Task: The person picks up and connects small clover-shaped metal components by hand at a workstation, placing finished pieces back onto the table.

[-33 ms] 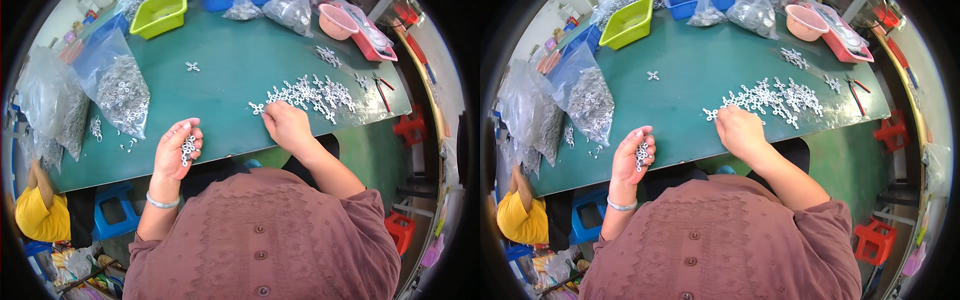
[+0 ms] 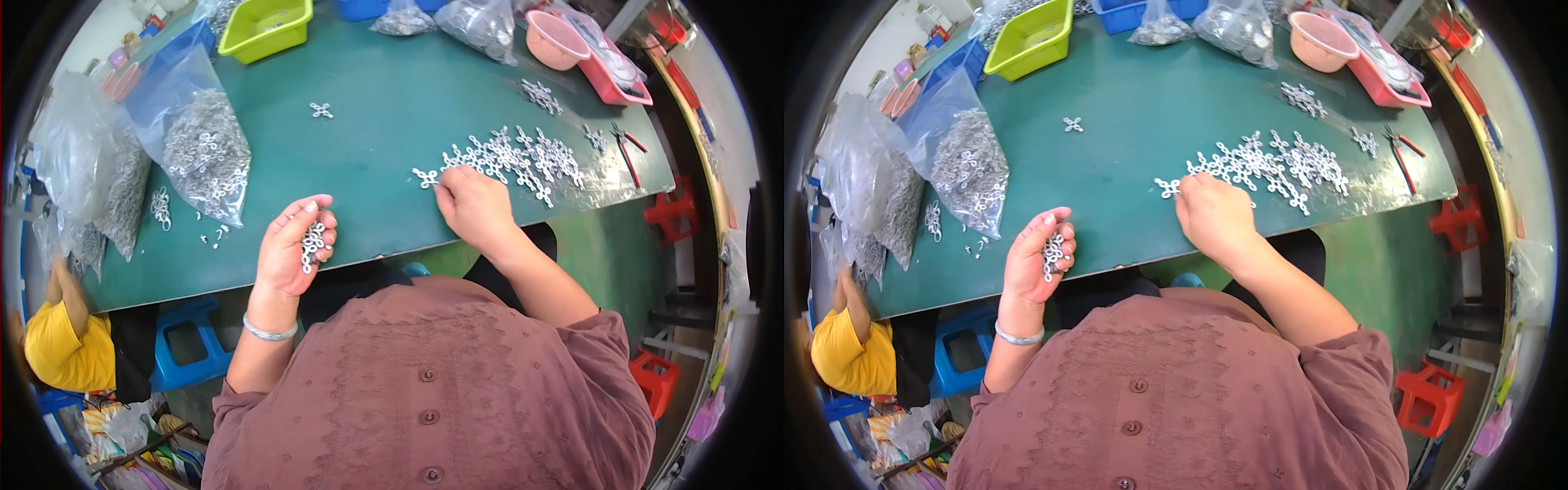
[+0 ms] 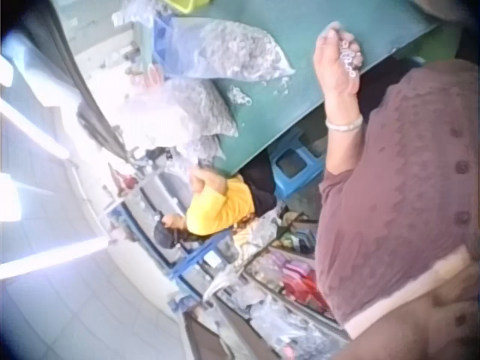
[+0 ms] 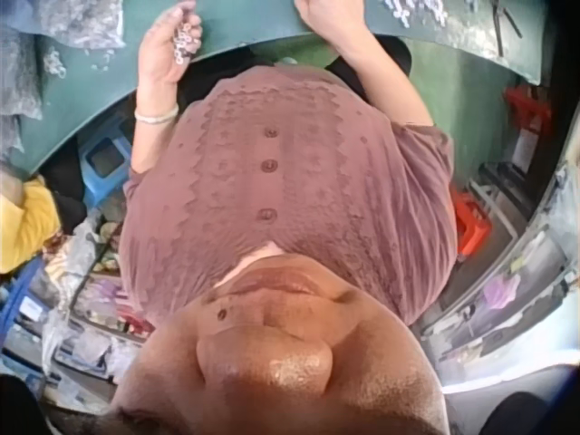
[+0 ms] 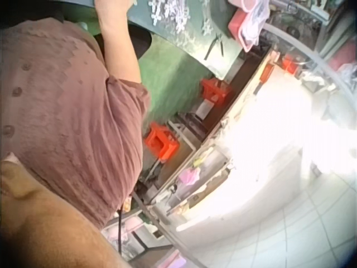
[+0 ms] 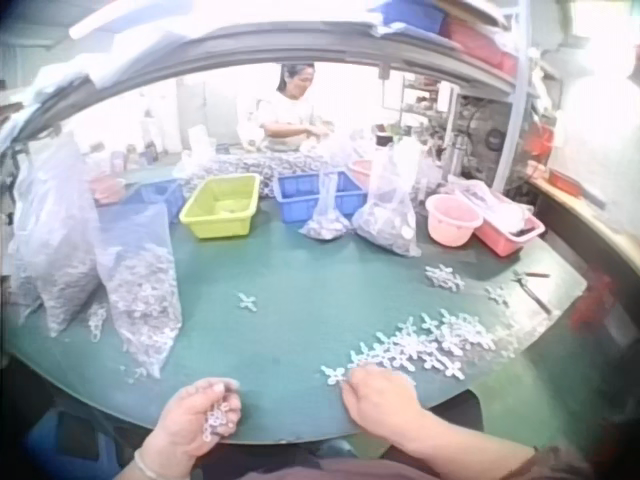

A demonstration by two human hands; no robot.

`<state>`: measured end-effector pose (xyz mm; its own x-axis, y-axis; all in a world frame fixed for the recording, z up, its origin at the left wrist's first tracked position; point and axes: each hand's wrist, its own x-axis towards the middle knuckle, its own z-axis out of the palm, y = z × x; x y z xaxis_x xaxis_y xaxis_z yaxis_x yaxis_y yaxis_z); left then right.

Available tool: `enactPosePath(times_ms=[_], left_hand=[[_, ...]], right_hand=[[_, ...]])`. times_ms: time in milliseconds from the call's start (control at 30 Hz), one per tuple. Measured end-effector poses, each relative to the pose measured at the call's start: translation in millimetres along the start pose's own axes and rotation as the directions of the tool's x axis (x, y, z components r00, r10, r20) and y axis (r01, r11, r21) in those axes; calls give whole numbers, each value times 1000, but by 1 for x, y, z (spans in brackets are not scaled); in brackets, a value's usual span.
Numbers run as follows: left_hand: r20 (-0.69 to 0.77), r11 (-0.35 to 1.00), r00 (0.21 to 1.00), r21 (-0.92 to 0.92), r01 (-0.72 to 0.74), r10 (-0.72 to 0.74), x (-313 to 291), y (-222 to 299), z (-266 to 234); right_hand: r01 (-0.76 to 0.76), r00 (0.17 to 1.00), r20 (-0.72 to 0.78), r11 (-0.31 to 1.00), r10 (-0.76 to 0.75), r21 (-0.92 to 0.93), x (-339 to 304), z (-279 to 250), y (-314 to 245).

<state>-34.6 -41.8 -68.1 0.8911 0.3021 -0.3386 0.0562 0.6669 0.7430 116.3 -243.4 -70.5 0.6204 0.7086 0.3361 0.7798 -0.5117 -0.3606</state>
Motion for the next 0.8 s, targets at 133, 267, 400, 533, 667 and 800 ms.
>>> enactPosePath(times_ms=[133, 267, 400, 533, 667, 800], left_hand=[[1, 999, 1000, -50, -7, 7, -3, 3, -7], [13, 958, 998, -281, 63, -62, -2, 5, -22], [127, 888, 991, -449, 98, -45, -3, 8, -29], [3, 937, 1000, -348, -12, 14, -10, 17, -25], [-20, 956, 999, -290, -53, 50, -8, 20, -34], [-98, 977, 992, -192, -94, 76, -3, 28, -20]], right_hand=[[8, 999, 42, 979, 1, -202, 26, -3, -3], [169, 983, 95, 981, -160, -99, 82, 6, -23], [124, 988, 96, 992, -123, -8, 142, 61, -36], [72, 996, 52, 997, -73, 7, 160, 86, -36], [194, 981, 16, 980, -195, 47, 151, 83, -36], [286, 955, -15, 905, -297, 315, 120, 41, -61]])
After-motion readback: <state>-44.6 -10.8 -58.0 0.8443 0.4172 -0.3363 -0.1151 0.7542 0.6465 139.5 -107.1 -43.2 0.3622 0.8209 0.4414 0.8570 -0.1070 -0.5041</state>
